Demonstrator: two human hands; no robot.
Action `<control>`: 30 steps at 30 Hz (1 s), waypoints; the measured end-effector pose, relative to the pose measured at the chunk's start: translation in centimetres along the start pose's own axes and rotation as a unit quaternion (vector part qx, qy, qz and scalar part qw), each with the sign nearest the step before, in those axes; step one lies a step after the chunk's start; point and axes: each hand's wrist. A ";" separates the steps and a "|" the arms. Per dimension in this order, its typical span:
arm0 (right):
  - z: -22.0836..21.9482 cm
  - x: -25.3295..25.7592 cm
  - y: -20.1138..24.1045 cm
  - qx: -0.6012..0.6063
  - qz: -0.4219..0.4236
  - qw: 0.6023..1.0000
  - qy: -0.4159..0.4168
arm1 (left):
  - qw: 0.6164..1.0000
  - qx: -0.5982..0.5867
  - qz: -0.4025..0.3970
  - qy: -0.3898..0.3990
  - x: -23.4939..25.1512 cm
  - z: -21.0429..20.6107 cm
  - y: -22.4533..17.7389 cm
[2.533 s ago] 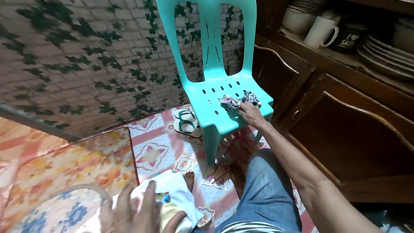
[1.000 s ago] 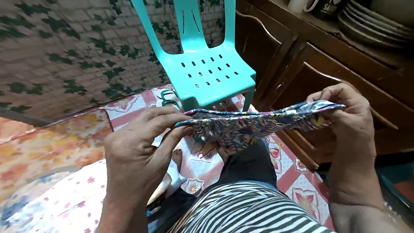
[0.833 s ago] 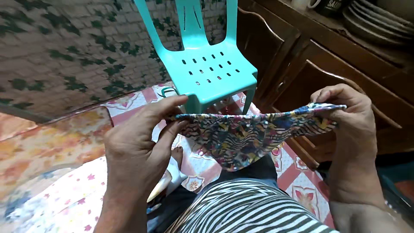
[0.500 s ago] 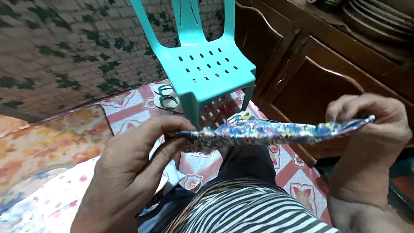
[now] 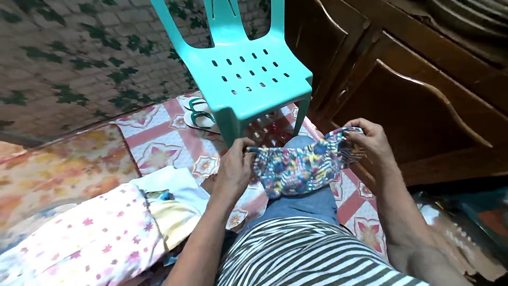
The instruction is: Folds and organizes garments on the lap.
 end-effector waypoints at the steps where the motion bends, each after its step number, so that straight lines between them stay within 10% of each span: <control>1: -0.8 0.4 -0.3 -0.084 -0.011 0.996 -0.005 | 1.000 0.008 0.003 0.002 0.5 -0.7 0.2; 10: -7.6 -5.8 -0.8 -0.272 0.175 0.909 0.264 | 0.931 0.063 -0.088 0.348 0.0 -5.2 0.4; 18: -10.6 -4.4 0.0 -0.193 0.197 0.960 0.053 | 0.945 0.075 -0.027 0.318 0.8 -6.5 -0.8; 22: -11.2 -5.0 3.9 -0.158 0.089 0.974 0.136 | 0.977 -0.173 0.070 0.103 0.0 -6.0 -0.5; 25: -11.4 -5.5 4.5 -0.130 0.126 0.962 0.205 | 0.873 -0.471 0.129 -0.002 -0.7 -4.9 -0.2; 30: -10.5 -4.2 5.1 -0.078 0.172 0.980 0.056 | 0.779 -0.621 0.082 0.026 -2.7 -2.9 -0.1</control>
Point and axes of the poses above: each hand's wrist, its own x-axis towards the middle knuckle, its own z-axis out of the back of the hand, y = z × x, and after that the axes turned 6 degrees about x, right-handed
